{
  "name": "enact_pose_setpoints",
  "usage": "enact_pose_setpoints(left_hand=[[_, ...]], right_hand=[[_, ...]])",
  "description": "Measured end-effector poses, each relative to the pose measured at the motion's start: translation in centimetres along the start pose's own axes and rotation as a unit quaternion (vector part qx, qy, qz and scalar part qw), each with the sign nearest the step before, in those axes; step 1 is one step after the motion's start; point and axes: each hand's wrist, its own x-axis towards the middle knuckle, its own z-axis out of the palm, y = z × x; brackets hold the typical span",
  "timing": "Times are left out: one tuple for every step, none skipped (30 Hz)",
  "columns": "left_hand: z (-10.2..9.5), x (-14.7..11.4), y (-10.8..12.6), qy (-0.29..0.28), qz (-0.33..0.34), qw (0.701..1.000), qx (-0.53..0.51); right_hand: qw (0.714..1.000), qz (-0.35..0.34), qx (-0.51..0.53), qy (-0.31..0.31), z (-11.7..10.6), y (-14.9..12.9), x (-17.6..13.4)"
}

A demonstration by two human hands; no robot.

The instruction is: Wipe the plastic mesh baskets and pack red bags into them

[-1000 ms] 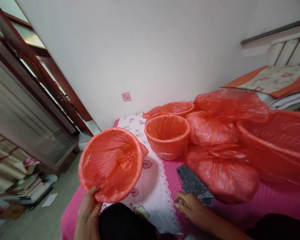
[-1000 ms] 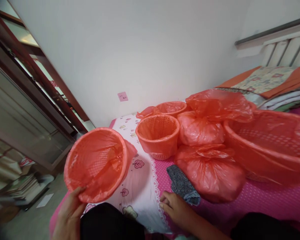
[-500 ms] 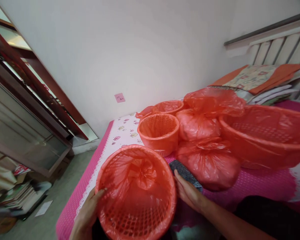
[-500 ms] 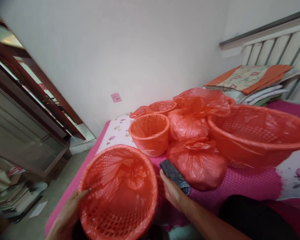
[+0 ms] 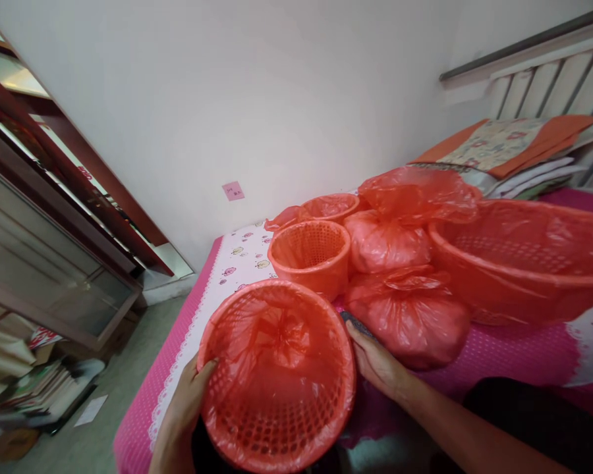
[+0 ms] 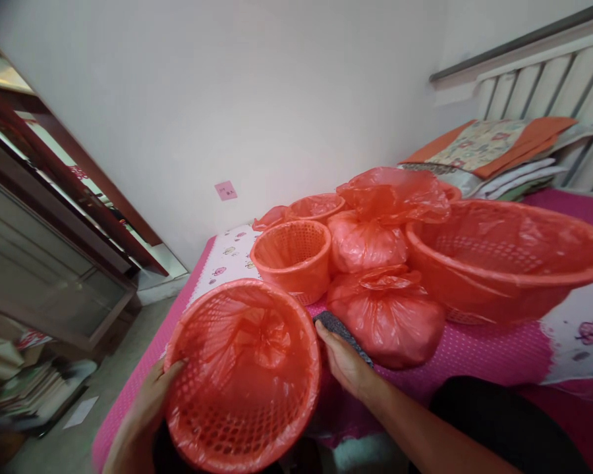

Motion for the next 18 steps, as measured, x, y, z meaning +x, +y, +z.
enact_pose_setpoints(left_hand=[[0.2,-0.2,0.1,-0.014,0.003,1.000,0.008],[0.4,-0.3,0.3,-0.026,0.008,0.999,0.019],[0.6,-0.5,0.4,-0.034,0.018,0.999,0.036],[0.7,-0.7,0.5,-0.036,0.033,0.997,0.059],[0.7,-0.8,0.5,-0.034,0.054,0.994,0.085],[0.6,-0.8,0.5,-0.031,0.078,0.990,0.113],[0.5,-0.9,0.5,-0.030,0.103,0.984,0.140],[0.4,-0.9,0.4,-0.035,0.124,0.978,0.166],[0.3,-0.9,0.4,-0.041,0.139,0.972,0.187],[0.2,-1.0,0.5,-0.047,0.149,0.966,0.205],[0.2,-1.1,0.6,-0.050,0.156,0.961,0.221],[0.4,-1.3,0.8,-0.050,0.161,0.958,0.233],[0.6,-1.4,1.1,-0.047,0.166,0.955,0.243],[0.9,-1.6,1.3,-0.043,0.171,0.952,0.251],[1.2,-1.9,1.6,-0.040,0.174,0.949,0.259],[1.5,-2.1,1.9,-0.039,0.177,0.947,0.266],[1.8,-2.3,2.2,-0.037,0.180,0.944,0.274],[2.0,-2.5,2.4,-0.038,0.184,0.941,0.282]], right_hand=[[1.000,0.004,0.016,-0.017,0.0,-0.3,-0.1],[0.999,0.011,0.028,-0.032,0.0,-0.7,-0.2],[0.998,0.018,0.033,-0.047,0.0,-1.1,-0.4],[0.998,0.024,0.031,-0.058,0.0,-1.6,-0.5],[0.997,0.026,0.028,-0.065,0.0,-2.1,-0.6],[0.997,0.024,0.024,-0.068,0.0,-2.6,-0.6],[0.997,0.018,0.021,-0.066,0.0,-3.1,-0.7],[0.998,0.009,0.018,-0.058,0.0,-3.6,-0.7],[0.999,-0.002,0.012,-0.045,0.1,-4.1,-0.7],[0.999,-0.014,0.004,-0.030,0.1,-4.5,-0.8],[0.999,-0.027,-0.010,-0.017,0.2,-4.8,-0.9],[0.999,-0.042,-0.029,-0.008,0.2,-5.1,-1.0],[0.996,-0.061,-0.058,0.002,0.3,-5.3,-1.2],[0.992,-0.083,-0.095,0.011,0.3,-5.4,-1.5],[0.984,-0.110,-0.137,0.023,0.4,-5.5,-1.8],[0.972,-0.141,-0.182,0.037,0.4,-5.5,-2.1],[0.957,-0.172,-0.227,0.051,0.4,-5.6,-2.5],[0.939,-0.203,-0.271,0.061,0.5,-5.6,-2.8]])
